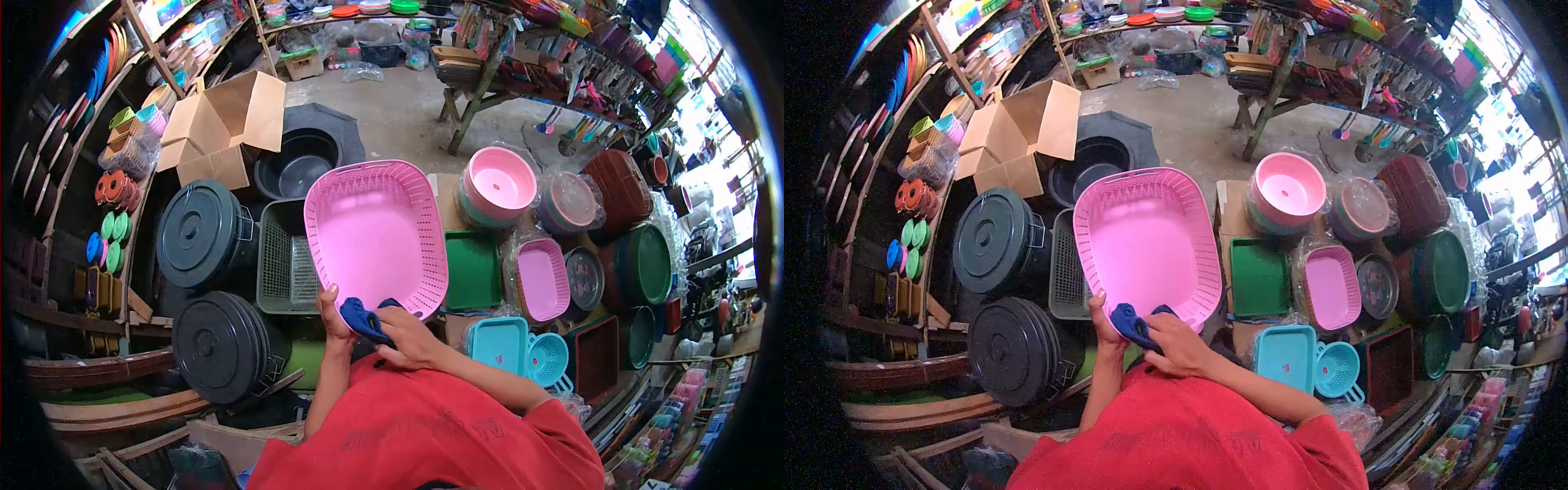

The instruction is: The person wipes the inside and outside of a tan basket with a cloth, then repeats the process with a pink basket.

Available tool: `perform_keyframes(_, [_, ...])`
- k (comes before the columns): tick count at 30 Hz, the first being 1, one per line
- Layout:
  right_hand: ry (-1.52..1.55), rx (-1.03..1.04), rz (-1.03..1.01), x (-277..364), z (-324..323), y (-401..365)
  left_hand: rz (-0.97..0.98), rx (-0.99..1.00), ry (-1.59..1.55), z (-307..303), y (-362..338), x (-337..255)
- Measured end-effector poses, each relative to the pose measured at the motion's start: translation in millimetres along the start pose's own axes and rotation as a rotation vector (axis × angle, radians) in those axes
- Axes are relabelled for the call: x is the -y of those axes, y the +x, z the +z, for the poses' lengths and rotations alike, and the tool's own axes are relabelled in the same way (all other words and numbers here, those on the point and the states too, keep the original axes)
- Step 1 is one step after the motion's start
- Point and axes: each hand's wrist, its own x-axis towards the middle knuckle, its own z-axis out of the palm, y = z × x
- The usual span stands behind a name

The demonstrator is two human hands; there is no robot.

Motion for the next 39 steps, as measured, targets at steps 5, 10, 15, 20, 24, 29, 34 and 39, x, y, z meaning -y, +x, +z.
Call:
perform_keyframes(5, [-0.257,0.112,0.006,-35.7,-47.5,-19.3,0.018,0.051,-0.042,4.9,-8.7,-26.1])
perform_keyframes(10, [-0.157,-0.290,0.479,-36.1,-92.7,9.2,0.088,0.078,0.087,25.3,-15.1,-30.4])
perform_keyframes(15, [0.011,-0.846,0.413,-49.3,-91.0,61.8,0.194,0.206,0.193,47.7,-29.6,-17.1])
perform_keyframes(20, [-0.417,-0.841,0.437,-62.4,-57.0,99.0,0.140,0.311,0.270,68.5,-50.3,-5.2])
perform_keyframes(24, [-0.553,-0.770,0.245,-31.1,-41.9,99.7,0.146,0.332,0.260,61.0,-45.2,-3.9])
perform_keyframes(29, [-0.466,-0.422,0.029,-7.0,-11.5,59.9,0.102,0.275,0.240,32.8,-33.7,-10.3])
perform_keyframes(34, [-0.436,-0.488,0.178,-24.6,-17.7,46.5,0.181,0.344,0.289,52.2,-36.0,-36.0])
perform_keyframes(39, [-0.410,-0.894,0.306,-50.7,-42.2,67.3,0.146,0.433,0.359,68.0,-49.6,-28.2])
